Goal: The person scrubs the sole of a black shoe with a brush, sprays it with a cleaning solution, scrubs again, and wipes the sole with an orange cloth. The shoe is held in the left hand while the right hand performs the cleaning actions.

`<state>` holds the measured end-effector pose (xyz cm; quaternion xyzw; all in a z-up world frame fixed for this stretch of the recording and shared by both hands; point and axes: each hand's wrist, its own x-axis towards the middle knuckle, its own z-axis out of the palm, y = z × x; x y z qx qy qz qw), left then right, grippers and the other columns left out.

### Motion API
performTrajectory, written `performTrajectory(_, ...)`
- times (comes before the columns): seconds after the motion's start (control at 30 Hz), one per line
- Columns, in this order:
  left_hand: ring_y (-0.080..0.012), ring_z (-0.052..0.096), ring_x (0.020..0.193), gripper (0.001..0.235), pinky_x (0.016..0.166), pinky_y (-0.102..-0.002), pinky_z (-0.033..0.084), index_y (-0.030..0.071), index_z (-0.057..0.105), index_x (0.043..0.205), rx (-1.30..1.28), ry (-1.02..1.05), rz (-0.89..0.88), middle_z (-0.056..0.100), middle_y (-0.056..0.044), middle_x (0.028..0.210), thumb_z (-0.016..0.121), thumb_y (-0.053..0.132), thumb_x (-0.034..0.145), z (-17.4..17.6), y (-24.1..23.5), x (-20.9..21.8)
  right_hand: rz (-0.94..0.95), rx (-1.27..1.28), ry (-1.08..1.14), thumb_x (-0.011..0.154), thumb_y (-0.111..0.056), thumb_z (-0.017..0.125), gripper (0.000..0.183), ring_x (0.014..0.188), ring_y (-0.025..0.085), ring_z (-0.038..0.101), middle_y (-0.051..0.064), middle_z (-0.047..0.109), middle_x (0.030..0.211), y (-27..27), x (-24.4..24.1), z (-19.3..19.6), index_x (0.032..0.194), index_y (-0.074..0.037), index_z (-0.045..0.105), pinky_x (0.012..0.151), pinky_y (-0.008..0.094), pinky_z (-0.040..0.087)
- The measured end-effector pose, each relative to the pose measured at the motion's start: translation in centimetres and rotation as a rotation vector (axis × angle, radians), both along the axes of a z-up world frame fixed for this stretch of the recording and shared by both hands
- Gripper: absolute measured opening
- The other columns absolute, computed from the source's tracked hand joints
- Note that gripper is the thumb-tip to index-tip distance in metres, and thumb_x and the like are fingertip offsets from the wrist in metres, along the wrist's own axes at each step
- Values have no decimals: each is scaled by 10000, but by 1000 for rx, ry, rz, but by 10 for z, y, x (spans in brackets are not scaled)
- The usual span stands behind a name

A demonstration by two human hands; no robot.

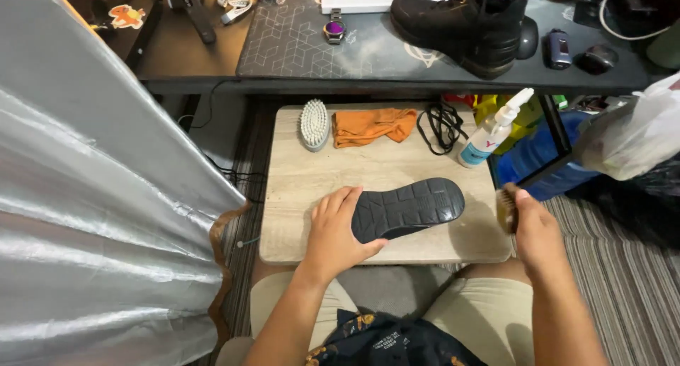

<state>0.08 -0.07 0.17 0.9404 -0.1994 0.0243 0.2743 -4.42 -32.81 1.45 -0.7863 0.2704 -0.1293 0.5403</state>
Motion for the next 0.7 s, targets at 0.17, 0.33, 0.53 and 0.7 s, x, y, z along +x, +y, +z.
performTrajectory(0.17, -334, 241, 1503, 1296, 1197, -539, 170, 102, 241, 1605, 33, 176, 17, 315, -129, 1619, 957, 605, 650, 10, 11, -9, 2, 75, 487, 986, -718, 231, 856, 1000, 334, 541, 261, 595, 1093, 1, 2, 12, 1205, -6, 653, 832, 408, 381)
performTrajectory(0.33, -353, 268, 1503, 1388, 1223, -506, 188, 76, 205, 1608, -62, 168, 47, 332, -178, 1613, 1042, 486, 579, -4, 21, -13, 138, -162, 671, 967, -749, 265, 1030, 1049, 480, 707, 392, 675, 1211, 2, 31, -4, 1223, 162, 669, 853, 490, 533)
performTrajectory(0.53, -303, 301, 1492, 1214, 1195, -480, 314, 86, 272, 1582, -146, 240, 36, 352, -126, 1589, 1022, 319, 656, -8, 39, -13, 409, -434, 568, 1010, -669, 276, 865, 923, 384, 723, 269, 766, 905, 23, 47, 6, 760, 14, 745, 839, 417, 515)
performTrajectory(0.7, -312, 497, 1355, 1130, 1108, -493, 439, 80, 469, 1475, -299, 1, 128, 533, -124, 1432, 1033, 448, 567, -36, 56, -19, 375, -394, 546, 1064, -517, 403, 629, 647, 322, 740, 163, 766, 700, 26, 49, 5, 770, -67, 730, 692, 403, 532)
